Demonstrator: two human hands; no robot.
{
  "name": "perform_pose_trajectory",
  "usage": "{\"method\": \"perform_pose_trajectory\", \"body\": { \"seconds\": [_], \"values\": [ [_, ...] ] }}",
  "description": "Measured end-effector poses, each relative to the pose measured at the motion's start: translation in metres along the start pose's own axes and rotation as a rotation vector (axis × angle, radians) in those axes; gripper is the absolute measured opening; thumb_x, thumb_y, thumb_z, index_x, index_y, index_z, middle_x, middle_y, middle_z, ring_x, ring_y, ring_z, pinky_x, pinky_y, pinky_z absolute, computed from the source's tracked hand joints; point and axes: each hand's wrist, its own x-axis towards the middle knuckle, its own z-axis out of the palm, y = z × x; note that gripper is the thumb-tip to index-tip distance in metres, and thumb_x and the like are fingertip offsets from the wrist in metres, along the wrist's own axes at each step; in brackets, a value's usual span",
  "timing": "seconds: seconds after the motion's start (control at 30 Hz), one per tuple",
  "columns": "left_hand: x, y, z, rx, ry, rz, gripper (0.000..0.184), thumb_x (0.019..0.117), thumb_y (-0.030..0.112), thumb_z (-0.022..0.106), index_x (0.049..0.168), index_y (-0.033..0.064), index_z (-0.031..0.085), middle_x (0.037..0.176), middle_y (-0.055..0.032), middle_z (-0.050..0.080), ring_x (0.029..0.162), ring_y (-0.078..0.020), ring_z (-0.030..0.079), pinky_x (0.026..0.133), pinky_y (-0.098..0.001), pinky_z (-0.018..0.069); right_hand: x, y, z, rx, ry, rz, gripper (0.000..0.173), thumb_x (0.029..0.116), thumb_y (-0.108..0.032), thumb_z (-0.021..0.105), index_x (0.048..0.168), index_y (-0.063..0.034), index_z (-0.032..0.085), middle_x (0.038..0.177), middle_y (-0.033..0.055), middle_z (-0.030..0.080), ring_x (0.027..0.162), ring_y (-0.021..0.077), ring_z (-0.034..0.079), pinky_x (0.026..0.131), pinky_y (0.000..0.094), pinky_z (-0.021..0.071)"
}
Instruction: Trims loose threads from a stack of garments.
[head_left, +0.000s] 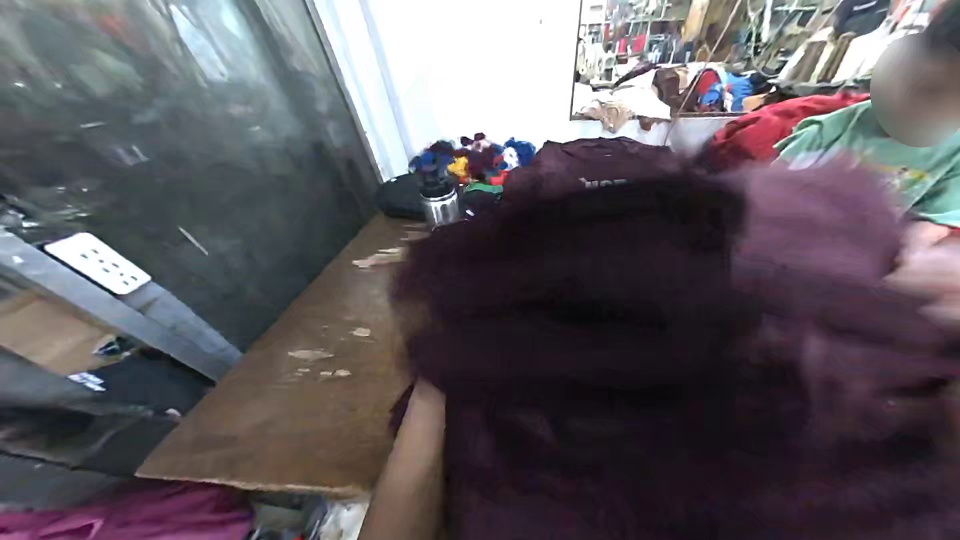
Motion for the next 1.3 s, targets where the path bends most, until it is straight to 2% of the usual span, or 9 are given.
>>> {"method": "perform_pose_trajectory", "body": {
  "seconds": [0.03, 0.07, 0.2, 0.33, 0.47, 0.57, 0.9, 1.17, 1.3],
  "values": [
    [0.009, -0.005, 0.003, 0.082, 0.027, 0.062, 0.042, 0.1081, 0.024, 0.049, 0.138, -0.0035, 0.056, 0.131, -0.0292, 0.062, 0.124, -0.0425, 0.059, 0.106, -0.0577, 0.0439, -0.062, 0.007, 0.008, -0.017, -0.053, 0.108, 0.047, 0.1100, -0.046, 0.030, 0.123, -0.0129, 0.060, 0.139, 0.0024, 0.061, 0.140, 0.0127, 0.048, 0.119, 0.0331, 0.0360],
    [0.015, -0.010, 0.005, 0.084, 0.076, 0.122, 0.039, 0.1084, 0.023, 0.045, 0.133, -0.0037, 0.060, 0.121, -0.0288, 0.066, 0.115, -0.0435, 0.063, 0.100, -0.0608, 0.0462, -0.107, 0.004, 0.017, 0.003, -0.081, 0.211, 0.045, 0.1106, -0.047, 0.030, 0.125, -0.0146, 0.058, 0.142, 0.0019, 0.057, 0.144, 0.0097, 0.042, 0.120, 0.0313, 0.0334],
    [0.020, -0.017, 0.016, 0.090, 0.177, 0.107, 0.043, 0.1110, 0.026, 0.038, 0.134, -0.0012, 0.061, 0.124, -0.0267, 0.066, 0.119, -0.0428, 0.062, 0.103, -0.0613, 0.0450, -0.180, -0.043, 0.032, 0.034, -0.092, 0.553, 0.048, 0.1090, -0.041, 0.043, 0.120, 0.0034, 0.057, 0.126, 0.0272, 0.061, 0.134, 0.0192, 0.053, 0.112, 0.0309, 0.0417],
    [-0.012, -0.024, 0.030, 0.251, 0.251, 0.415, 0.034, 0.1081, 0.019, 0.046, 0.128, 0.0013, 0.066, 0.129, -0.0235, 0.065, 0.125, -0.0426, 0.060, 0.106, -0.0618, 0.0424, -0.150, -0.041, 0.032, -0.007, -0.141, 0.427, 0.049, 0.1085, -0.050, 0.038, 0.130, -0.0110, 0.058, 0.130, 0.0139, 0.063, 0.132, 0.0187, 0.055, 0.112, 0.0368, 0.0417],
    [-0.046, -0.007, 0.044, 0.297, -0.030, 0.497, 0.044, 0.1016, 0.002, 0.046, 0.144, -0.0002, 0.055, 0.149, -0.0226, 0.052, 0.143, -0.0413, 0.044, 0.116, -0.0631, 0.0277, -0.094, -0.017, 0.074, 0.024, -0.352, 0.313, 0.057, 0.1060, -0.050, 0.040, 0.131, -0.0060, 0.066, 0.129, 0.0225, 0.067, 0.123, 0.0388, 0.062, 0.105, 0.0574, 0.0458],
    [-0.037, -0.016, 0.064, 0.305, -0.015, 0.536, 0.041, 0.1032, 0.003, 0.048, 0.143, -0.0024, 0.055, 0.147, -0.0220, 0.055, 0.140, -0.0395, 0.048, 0.116, -0.0609, 0.0316, -0.107, 0.007, 0.102, -0.007, -0.522, 0.330, 0.054, 0.1003, -0.045, 0.051, 0.123, 0.0013, 0.069, 0.122, 0.0284, 0.067, 0.117, 0.0497, 0.064, 0.099, 0.0684, 0.0454],
    [0.021, 0.023, 0.122, 0.323, -0.023, 0.646, 0.048, 0.1012, 0.005, 0.051, 0.149, 0.0074, 0.052, 0.148, -0.0162, 0.056, 0.138, -0.0373, 0.051, 0.111, -0.0634, 0.0367, -0.168, 0.071, 0.088, -0.193, -0.334, 0.335, 0.055, 0.1010, -0.044, 0.051, 0.110, 0.0058, 0.072, 0.115, 0.0290, 0.070, 0.110, 0.0479, 0.068, 0.096, 0.0616, 0.0517],
    [0.014, 0.001, 0.085, 0.371, -0.067, 0.536, 0.036, 0.1092, 0.017, 0.042, 0.137, 0.0081, 0.063, 0.137, -0.0143, 0.064, 0.131, -0.0326, 0.058, 0.113, -0.0600, 0.0347, -0.133, 0.018, 0.065, -0.004, -0.216, 0.492, 0.068, 0.1066, -0.056, 0.034, 0.123, -0.0027, 0.071, 0.113, 0.0182, 0.074, 0.105, 0.0287, 0.072, 0.091, 0.0450, 0.0566],
    [0.012, 0.008, 0.081, 0.434, -0.116, 0.426, 0.035, 0.1090, 0.019, 0.042, 0.133, 0.0086, 0.064, 0.136, -0.0141, 0.064, 0.131, -0.0324, 0.057, 0.111, -0.0614, 0.0352, -0.107, -0.041, 0.093, 0.235, -0.433, 0.170, 0.060, 0.1035, -0.061, 0.037, 0.112, -0.0163, 0.077, 0.128, 0.0116, 0.071, 0.129, 0.0334, 0.061, 0.112, 0.0620, 0.0394]
  ]
}}
